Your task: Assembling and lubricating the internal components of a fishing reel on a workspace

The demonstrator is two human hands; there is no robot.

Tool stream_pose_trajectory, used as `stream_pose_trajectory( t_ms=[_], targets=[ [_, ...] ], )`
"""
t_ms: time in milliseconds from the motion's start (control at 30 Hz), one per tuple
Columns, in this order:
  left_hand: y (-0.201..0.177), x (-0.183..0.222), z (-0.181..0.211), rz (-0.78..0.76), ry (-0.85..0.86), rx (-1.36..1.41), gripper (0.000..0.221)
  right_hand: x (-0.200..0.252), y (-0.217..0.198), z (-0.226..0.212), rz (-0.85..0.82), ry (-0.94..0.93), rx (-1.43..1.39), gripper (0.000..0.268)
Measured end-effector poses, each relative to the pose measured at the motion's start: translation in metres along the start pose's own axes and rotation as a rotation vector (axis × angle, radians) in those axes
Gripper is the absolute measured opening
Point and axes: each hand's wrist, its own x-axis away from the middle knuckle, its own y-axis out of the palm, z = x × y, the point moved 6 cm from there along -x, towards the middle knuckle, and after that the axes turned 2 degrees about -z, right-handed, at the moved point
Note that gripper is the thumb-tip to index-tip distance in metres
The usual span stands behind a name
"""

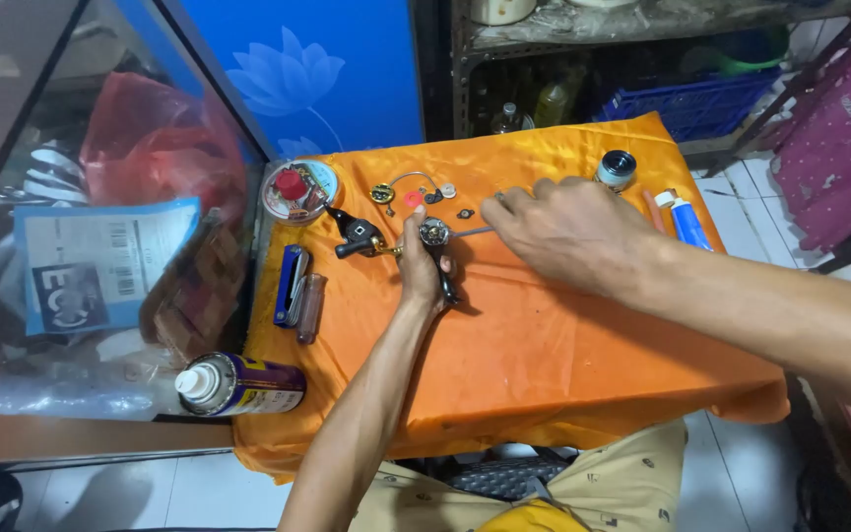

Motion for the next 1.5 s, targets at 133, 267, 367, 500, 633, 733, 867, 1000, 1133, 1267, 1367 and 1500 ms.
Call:
stream_pose_trajectory(
  t_ms=[133, 267, 367, 500, 633, 733, 867, 1000, 1133, 1267, 1367, 1500],
  targets=[
    [-0.002, -0.001, -0.006, -0.045, -0.023, -0.008, 0.052, 0.023, 0.006, 0.01, -0.189, 0.035, -0.07, 0.002],
    [-0.007, -0.005, -0.013, -0.042, -0.024, 0.01, 0.05, 0.053, 0.025, 0.017, -0.543, 0.258, -0.598, 0.022],
    [-0.012, -0.014, -0.021, -0.032, -0.024, 0.031, 0.044, 0.078, 0.031, 0.015, -0.611, 0.367, -0.76, 0.025],
    [-0.021, -0.026, -0.033, -0.03, -0.043, 0.033, 0.04, 0.126, 0.094, -0.01, -0.581, 0.471, -0.876, 0.026],
    [-0.014, -0.018, -0.025, -0.021, -0.038, 0.024, 0.039, 0.142, 0.108, -0.023, -0.527, 0.463, -0.879, 0.025],
    [-0.015, -0.019, -0.026, -0.03, -0.026, 0.019, 0.038, 0.148, 0.111, -0.02, -0.472, 0.449, -0.884, 0.026],
    [-0.011, -0.017, -0.024, -0.04, -0.014, 0.026, 0.038, 0.15, 0.103, -0.017, -0.426, 0.363, -0.848, 0.024],
    [-0.008, -0.013, -0.02, -0.048, 0.006, 0.0, 0.042, 0.151, 0.107, -0.029, -0.42, 0.315, -0.831, 0.019],
    [-0.013, -0.017, -0.023, -0.047, 0.018, 0.001, 0.04, 0.138, 0.109, -0.039, -0.335, 0.259, -0.857, 0.026],
    [-0.009, -0.015, -0.019, -0.062, 0.015, 0.015, 0.038, 0.133, 0.123, -0.057, -0.258, 0.202, -0.816, 0.034],
    [-0.007, -0.014, -0.019, -0.067, 0.008, 0.018, 0.038, 0.13, 0.124, -0.065, -0.229, 0.164, -0.723, 0.042],
    [-0.005, -0.012, -0.018, -0.08, 0.013, 0.013, 0.038, 0.121, 0.107, -0.066, -0.187, 0.141, -0.669, 0.047]
  ],
)
